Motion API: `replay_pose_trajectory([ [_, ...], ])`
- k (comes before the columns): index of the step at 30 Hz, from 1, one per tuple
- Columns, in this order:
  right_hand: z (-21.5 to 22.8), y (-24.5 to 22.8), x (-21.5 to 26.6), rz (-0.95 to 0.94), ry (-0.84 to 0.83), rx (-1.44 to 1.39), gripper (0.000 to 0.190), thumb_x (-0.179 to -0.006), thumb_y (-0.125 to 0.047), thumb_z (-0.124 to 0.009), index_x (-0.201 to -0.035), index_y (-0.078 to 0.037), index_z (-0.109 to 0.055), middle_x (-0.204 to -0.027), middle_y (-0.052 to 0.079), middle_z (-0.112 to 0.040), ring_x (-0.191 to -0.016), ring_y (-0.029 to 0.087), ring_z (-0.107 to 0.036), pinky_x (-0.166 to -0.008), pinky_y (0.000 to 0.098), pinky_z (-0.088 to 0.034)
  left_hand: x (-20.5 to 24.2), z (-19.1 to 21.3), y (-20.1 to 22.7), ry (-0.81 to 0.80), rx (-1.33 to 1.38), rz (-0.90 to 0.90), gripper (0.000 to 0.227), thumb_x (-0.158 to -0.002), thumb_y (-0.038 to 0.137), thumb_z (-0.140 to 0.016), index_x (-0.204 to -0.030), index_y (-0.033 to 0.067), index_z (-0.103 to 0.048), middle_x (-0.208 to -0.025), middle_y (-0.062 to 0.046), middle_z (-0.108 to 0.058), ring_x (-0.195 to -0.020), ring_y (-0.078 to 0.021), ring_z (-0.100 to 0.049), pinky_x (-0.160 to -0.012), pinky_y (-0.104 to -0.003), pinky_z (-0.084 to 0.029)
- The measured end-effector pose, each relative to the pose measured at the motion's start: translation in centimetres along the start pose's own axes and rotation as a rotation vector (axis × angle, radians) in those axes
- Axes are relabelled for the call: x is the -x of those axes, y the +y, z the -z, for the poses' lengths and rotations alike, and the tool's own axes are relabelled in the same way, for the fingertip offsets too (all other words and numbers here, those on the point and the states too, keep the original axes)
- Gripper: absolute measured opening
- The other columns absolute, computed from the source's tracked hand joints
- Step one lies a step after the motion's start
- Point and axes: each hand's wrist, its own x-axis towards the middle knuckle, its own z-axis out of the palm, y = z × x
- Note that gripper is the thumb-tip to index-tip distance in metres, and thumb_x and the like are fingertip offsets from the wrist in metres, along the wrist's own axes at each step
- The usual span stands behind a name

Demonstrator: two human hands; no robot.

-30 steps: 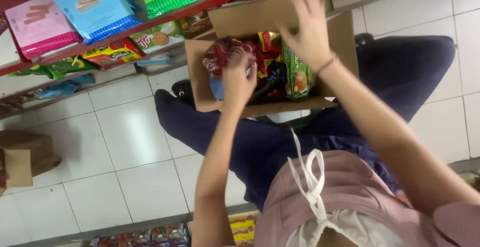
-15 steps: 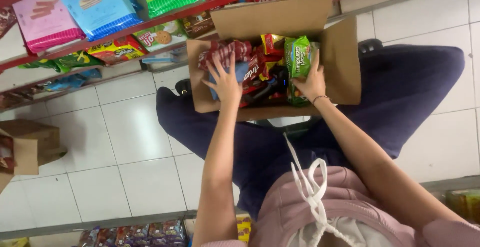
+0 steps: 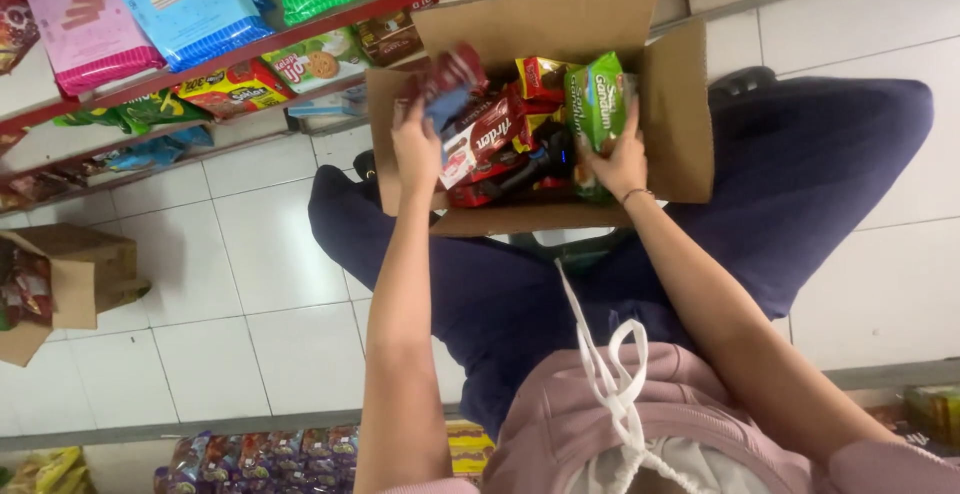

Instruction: Clean, scan, and restock snack products onto store shelves.

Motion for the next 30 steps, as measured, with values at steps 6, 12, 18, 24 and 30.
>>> replay_pose_trajectory([
  [6,2.3,-2.2,0.0,-0.045,0.150,0.193,0.117,-0.086,-0.037,-0.087,-0.167,-0.014,-0.006,-0.137,0.026,-0.055,-0.115,0.045,-0.063,-0.096,0.0580,-0.051,-0.4,5.6,5.1,0.021,0.032,0.430,0.027,-0.106,0.023,-0.056,-0.124,0.0062,-0.069,-0.107,-0.021,-0.074,-0.101,-0.0384,-0.072,-0.088,-0.046,-0.054],
  [12,-1.6,-6.9,0.6,0.367,0.226,0.604,0.090,-0.083,-0.015,-0.076,-0.161,-0.015,-0.031,-0.150,0.024,-0.039,-0.143,0.040,-0.034,-0.112,0.0687,-0.027,1.8,1.5,-2.1,0.114,0.563,0.474,0.036,-0.106,0.024,-0.062,-0.128,-0.0051,-0.062,-0.122,-0.019,-0.070,-0.109,-0.0282,-0.068,-0.095,-0.040,-0.051],
  [18,-10.7,-10.6,-1.6,0.750,-0.069,0.693,0.079,-0.082,-0.007,-0.071,-0.155,-0.013,-0.041,-0.157,0.012,-0.042,-0.151,0.030,-0.036,-0.119,0.0616,-0.029,5.2,3.1,-2.0,0.287,1.382,0.681,0.038,-0.097,0.014,-0.065,-0.132,-0.0017,-0.059,-0.125,-0.014,-0.068,-0.109,-0.0259,-0.068,-0.096,-0.039,-0.056],
  [24,-14.9,-14.2,-1.7,0.922,-0.232,0.991,0.079,-0.076,-0.025,-0.071,-0.149,-0.013,-0.043,-0.147,0.014,-0.047,-0.138,0.030,-0.042,-0.109,0.0646,-0.032,8.5,5.3,-2.7,0.301,1.337,0.666,0.034,-0.100,0.008,-0.061,-0.130,-0.0091,-0.060,-0.120,-0.015,-0.069,-0.107,-0.0239,-0.067,-0.094,-0.036,-0.054],
  [30,-15.0,-11.3,-3.8,1.050,-0.150,0.913,0.060,-0.095,-0.026,-0.077,-0.148,-0.016,-0.050,-0.137,0.009,-0.058,-0.133,0.027,-0.053,-0.117,0.0552,-0.038,9.3,5.4,-3.8,0.356,1.110,0.554,0.031,-0.102,0.003,-0.060,-0.130,-0.0107,-0.062,-0.118,-0.013,-0.069,-0.105,-0.0205,-0.064,-0.095,-0.034,-0.051],
])
